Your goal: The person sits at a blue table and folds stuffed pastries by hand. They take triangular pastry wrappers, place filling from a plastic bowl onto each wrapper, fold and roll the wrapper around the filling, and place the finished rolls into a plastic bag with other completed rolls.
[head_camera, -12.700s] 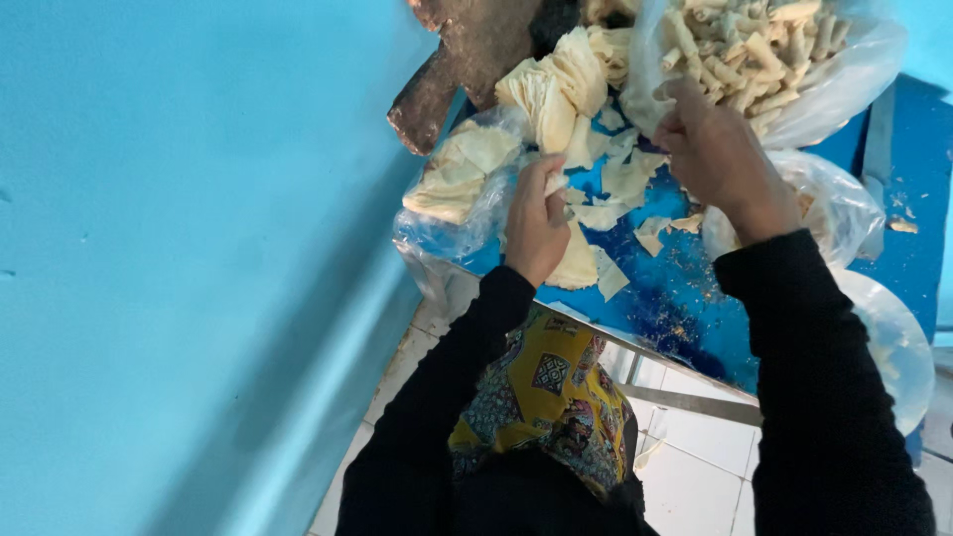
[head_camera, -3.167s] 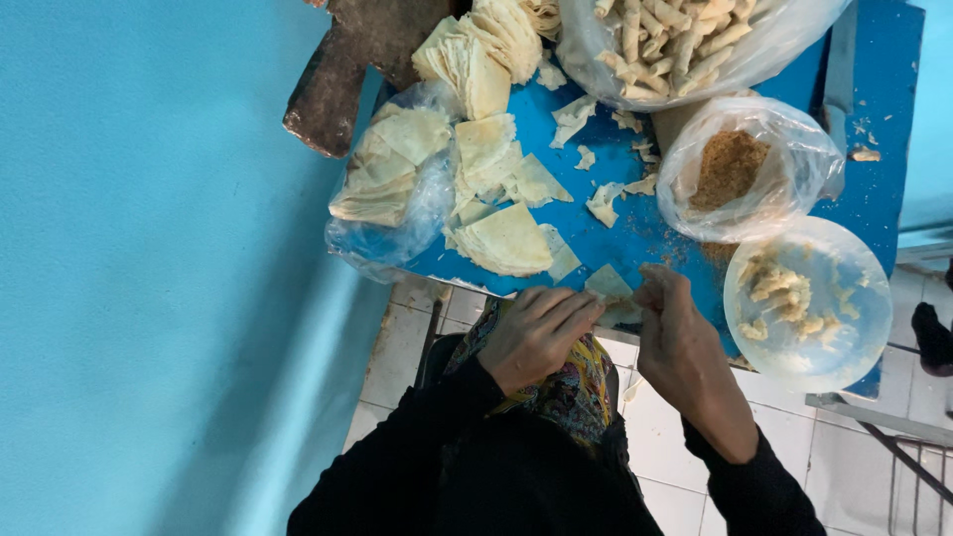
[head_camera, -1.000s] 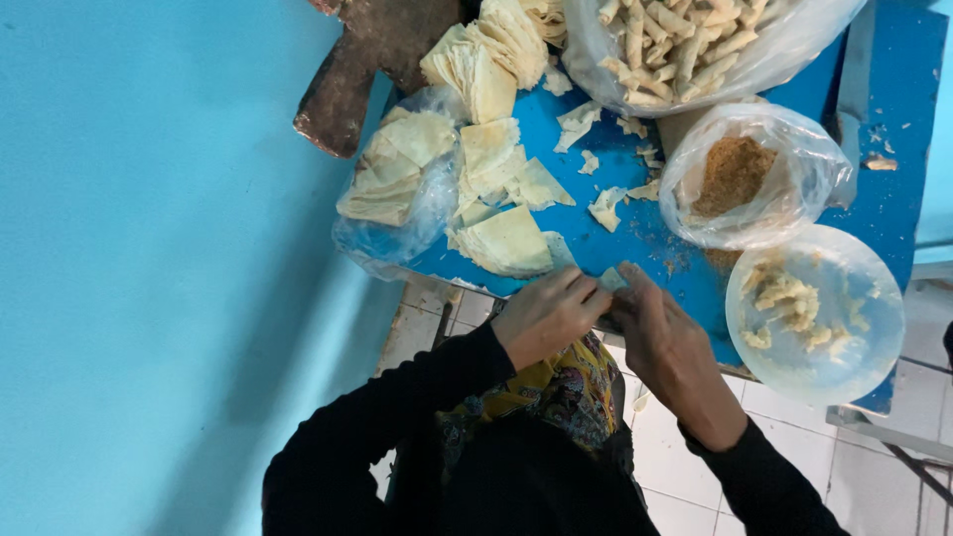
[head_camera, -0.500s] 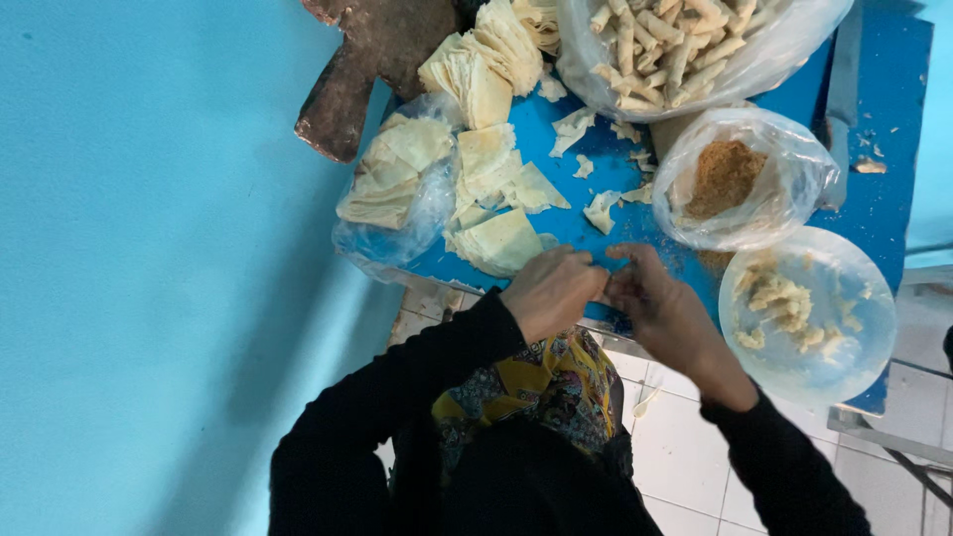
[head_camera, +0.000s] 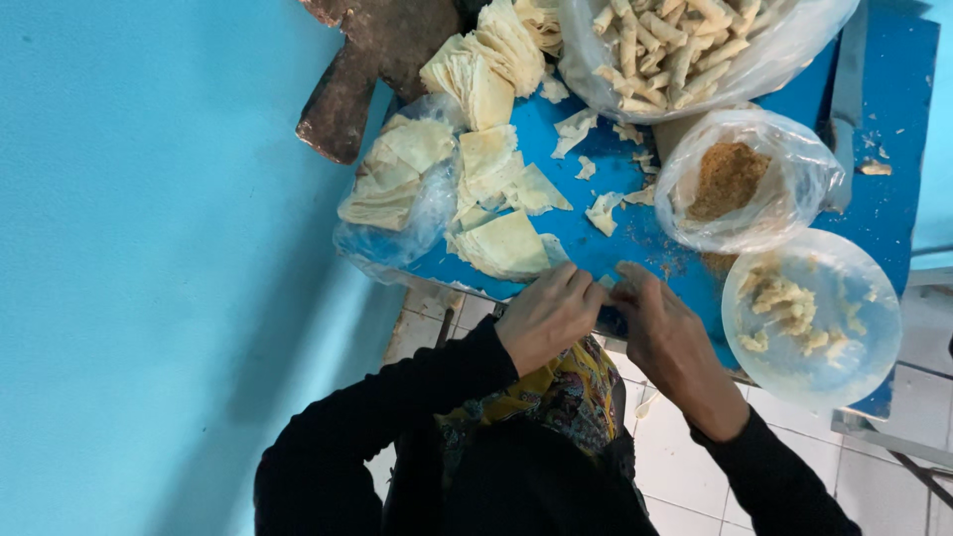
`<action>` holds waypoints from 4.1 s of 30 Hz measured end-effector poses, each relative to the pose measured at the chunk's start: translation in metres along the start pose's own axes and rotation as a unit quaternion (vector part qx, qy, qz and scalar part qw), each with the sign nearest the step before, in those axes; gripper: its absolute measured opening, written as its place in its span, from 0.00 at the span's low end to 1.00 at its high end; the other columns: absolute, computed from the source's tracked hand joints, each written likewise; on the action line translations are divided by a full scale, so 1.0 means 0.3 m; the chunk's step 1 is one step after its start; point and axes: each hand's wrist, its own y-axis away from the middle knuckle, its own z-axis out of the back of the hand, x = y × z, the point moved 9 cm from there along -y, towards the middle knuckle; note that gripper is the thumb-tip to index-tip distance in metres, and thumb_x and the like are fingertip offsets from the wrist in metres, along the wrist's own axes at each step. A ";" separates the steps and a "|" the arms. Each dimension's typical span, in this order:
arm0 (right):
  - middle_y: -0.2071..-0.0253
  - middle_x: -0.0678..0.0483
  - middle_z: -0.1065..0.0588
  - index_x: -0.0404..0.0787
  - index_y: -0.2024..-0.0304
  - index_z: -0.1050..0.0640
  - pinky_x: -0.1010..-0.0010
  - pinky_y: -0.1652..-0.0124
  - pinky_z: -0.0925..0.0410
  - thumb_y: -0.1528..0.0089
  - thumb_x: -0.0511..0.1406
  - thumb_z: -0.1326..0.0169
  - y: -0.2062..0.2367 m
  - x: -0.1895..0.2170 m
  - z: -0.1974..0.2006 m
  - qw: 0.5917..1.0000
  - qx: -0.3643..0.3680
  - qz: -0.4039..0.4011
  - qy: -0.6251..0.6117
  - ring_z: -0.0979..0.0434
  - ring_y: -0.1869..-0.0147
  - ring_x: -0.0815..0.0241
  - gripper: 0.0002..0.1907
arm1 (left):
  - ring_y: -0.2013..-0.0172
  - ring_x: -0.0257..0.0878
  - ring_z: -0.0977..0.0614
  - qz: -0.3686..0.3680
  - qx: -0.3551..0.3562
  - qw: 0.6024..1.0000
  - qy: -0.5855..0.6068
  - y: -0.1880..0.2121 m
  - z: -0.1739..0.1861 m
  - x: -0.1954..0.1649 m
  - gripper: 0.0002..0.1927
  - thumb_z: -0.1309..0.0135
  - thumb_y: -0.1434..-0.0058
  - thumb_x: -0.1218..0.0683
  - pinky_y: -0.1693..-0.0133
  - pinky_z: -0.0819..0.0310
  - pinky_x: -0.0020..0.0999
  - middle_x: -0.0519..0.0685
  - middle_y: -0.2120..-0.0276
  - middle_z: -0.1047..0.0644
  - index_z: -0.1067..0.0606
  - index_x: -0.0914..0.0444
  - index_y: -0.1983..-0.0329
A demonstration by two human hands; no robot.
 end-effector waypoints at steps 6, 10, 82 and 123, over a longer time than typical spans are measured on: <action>0.56 0.43 0.21 0.36 0.36 0.33 0.62 0.57 0.25 0.38 0.23 0.45 0.032 0.015 -0.028 0.994 -0.001 0.049 0.100 0.18 0.55 0.48 0.27 | 0.55 0.46 0.25 -0.011 -0.114 0.993 -0.019 0.044 0.104 -0.042 0.10 0.44 0.44 0.58 0.51 0.27 0.39 0.52 0.64 0.25 0.23 0.69 0.62; 0.51 0.42 0.21 0.34 0.37 0.33 0.63 0.51 0.24 0.43 0.22 0.45 0.061 0.039 -0.044 0.986 -0.008 0.075 0.146 0.18 0.47 0.46 0.31 | 0.50 0.48 0.26 -0.017 -0.060 0.993 -0.097 0.049 0.094 -0.073 0.13 0.45 0.43 0.55 0.46 0.31 0.41 0.57 0.57 0.22 0.19 0.70 0.62; 0.63 0.50 0.19 0.42 0.30 0.31 0.72 0.60 0.29 0.37 0.25 0.42 -0.322 0.044 -0.254 0.932 0.042 -0.171 -0.317 0.24 0.61 0.64 0.32 | 0.44 0.48 0.26 0.276 -0.276 0.911 0.138 0.297 0.151 0.378 0.24 0.44 0.31 0.52 0.44 0.37 0.47 0.52 0.46 0.26 0.30 0.62 0.33; 0.50 0.52 0.26 0.54 0.39 0.18 0.53 0.36 0.40 0.41 0.23 0.50 0.342 -0.299 0.319 0.929 -0.010 -0.211 0.304 0.33 0.40 0.47 0.32 | 0.67 0.59 0.18 0.200 -0.088 0.808 0.547 -0.229 -0.179 -0.212 0.22 0.46 0.30 0.55 0.66 0.27 0.51 0.59 0.69 0.22 0.43 0.67 0.44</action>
